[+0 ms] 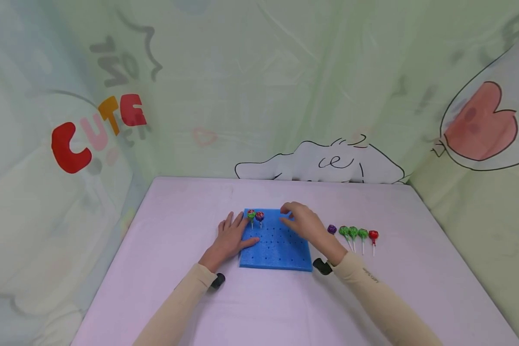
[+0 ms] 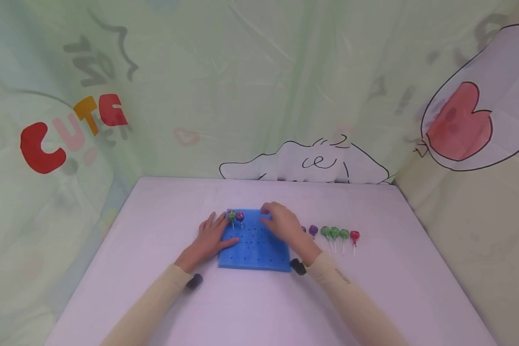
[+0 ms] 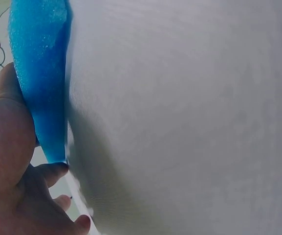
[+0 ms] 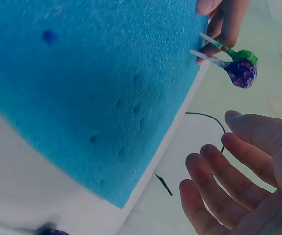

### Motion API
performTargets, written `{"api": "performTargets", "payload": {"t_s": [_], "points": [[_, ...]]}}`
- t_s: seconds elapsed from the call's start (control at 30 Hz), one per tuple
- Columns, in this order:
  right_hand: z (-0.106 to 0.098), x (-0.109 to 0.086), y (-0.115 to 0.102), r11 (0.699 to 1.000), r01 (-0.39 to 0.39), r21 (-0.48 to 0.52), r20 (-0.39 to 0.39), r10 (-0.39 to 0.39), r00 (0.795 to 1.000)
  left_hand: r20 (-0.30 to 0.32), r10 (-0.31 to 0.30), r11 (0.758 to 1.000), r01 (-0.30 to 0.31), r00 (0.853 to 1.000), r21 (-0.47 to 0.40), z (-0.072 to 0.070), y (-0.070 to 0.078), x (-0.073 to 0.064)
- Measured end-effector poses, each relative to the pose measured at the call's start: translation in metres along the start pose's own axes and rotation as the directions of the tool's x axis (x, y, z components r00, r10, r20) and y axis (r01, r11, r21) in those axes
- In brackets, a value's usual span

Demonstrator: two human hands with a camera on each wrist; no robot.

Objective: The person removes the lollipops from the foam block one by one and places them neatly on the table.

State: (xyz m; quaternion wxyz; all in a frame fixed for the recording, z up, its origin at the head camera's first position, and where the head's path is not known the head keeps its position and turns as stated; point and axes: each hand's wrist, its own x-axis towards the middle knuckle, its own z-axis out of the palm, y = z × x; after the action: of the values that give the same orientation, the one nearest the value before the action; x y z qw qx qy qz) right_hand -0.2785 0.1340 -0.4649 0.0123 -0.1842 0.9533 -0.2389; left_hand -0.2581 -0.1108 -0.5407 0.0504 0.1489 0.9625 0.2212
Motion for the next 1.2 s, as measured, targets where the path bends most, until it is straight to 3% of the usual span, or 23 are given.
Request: {"api": "performTargets", "payload": {"t_s": [0.67,1.2], "points": [[0.02,0.011,-0.034,0.984,0.153,-0.093,-0.03,-0.157,0.987,-0.004,0.001,1.0,-0.001,1.0,0.011,0.002,-0.003,0.003],[0.036,0.017,-0.037,0.935,0.249,-0.253,-0.115,-0.285,0.952,-0.002,0.012,1.0,-0.011,1.0,0.003,0.0,-0.002,0.003]]}}
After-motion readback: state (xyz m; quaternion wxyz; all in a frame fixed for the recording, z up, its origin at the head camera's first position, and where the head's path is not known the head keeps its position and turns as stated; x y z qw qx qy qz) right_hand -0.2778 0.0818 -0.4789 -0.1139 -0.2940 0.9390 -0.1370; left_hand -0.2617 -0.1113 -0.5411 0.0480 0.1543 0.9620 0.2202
